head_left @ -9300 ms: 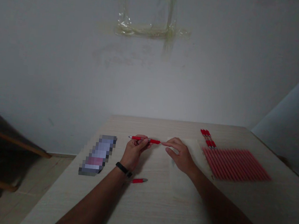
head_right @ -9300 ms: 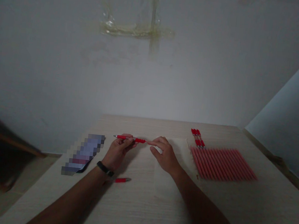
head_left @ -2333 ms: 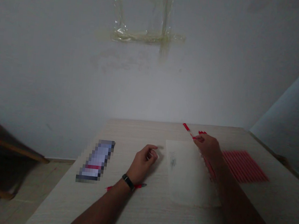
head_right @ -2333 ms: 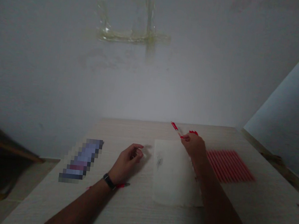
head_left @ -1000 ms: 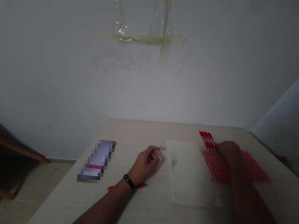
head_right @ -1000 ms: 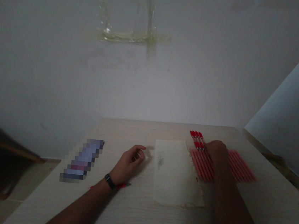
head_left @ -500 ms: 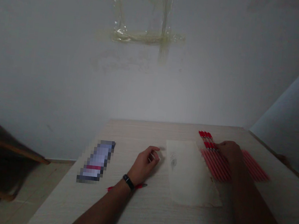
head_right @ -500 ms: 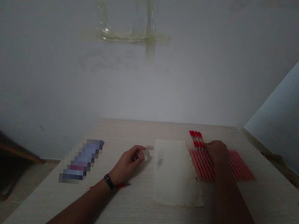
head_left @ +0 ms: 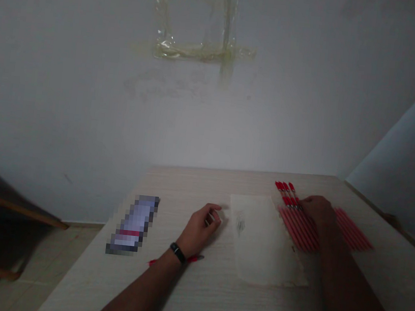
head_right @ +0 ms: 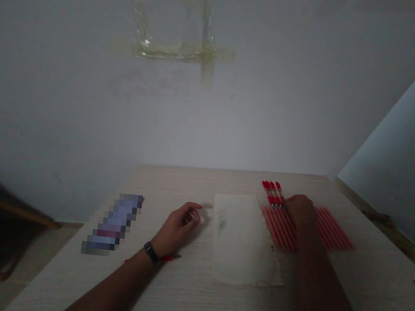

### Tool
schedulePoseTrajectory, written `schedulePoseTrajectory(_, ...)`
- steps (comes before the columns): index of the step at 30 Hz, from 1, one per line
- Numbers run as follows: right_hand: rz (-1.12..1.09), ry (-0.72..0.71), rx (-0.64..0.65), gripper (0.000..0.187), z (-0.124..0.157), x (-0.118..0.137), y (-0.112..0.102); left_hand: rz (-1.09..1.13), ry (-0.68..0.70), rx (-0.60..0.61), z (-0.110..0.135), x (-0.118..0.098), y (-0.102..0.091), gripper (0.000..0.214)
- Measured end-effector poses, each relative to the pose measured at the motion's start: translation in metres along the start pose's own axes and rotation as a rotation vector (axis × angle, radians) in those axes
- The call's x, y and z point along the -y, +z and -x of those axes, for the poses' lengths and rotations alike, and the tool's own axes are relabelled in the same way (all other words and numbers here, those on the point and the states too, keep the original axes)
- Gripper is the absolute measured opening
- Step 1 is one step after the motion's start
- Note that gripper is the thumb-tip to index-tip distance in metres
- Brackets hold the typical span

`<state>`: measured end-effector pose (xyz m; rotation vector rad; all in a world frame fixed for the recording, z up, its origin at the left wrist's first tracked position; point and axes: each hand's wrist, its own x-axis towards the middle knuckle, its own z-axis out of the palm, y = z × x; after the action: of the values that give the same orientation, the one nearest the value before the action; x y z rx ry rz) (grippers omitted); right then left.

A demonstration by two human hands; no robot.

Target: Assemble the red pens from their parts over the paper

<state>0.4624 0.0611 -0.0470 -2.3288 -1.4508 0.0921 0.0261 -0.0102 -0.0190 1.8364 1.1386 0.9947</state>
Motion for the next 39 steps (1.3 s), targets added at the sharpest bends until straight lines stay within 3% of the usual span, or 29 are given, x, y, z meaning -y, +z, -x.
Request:
schedulePoseTrajectory(5, 0.068, 0.008, 0.095, 0.026, -0.002, 0.001, -0.001, 0.000, -0.001, 0.002, 0.000, 0.001, 0.000, 0.031)
schedulePoseTrajectory(23, 0.054, -0.004, 0.051, 0.025, 0.003, 0.009, -0.008, -0.017, -0.002, 0.010, 0.001, 0.003, 0.001, 0.028)
schedulePoseTrajectory(27, 0.046, -0.021, 0.064, 0.027, 0.008, 0.023, -0.012, -0.024, -0.003, 0.019, 0.000, 0.002, 0.001, 0.028)
schedulePoseTrajectory(35, 0.063, -0.251, 0.231, 0.022, 0.032, 0.072, -0.010, -0.024, -0.017, 0.014, 0.000, 0.003, 0.002, 0.028)
schedulePoseTrajectory(39, 0.092, -0.243, 0.258, 0.018, 0.036, 0.079, -0.007, -0.010, -0.019, 0.013, 0.000, 0.003, 0.002, 0.029)
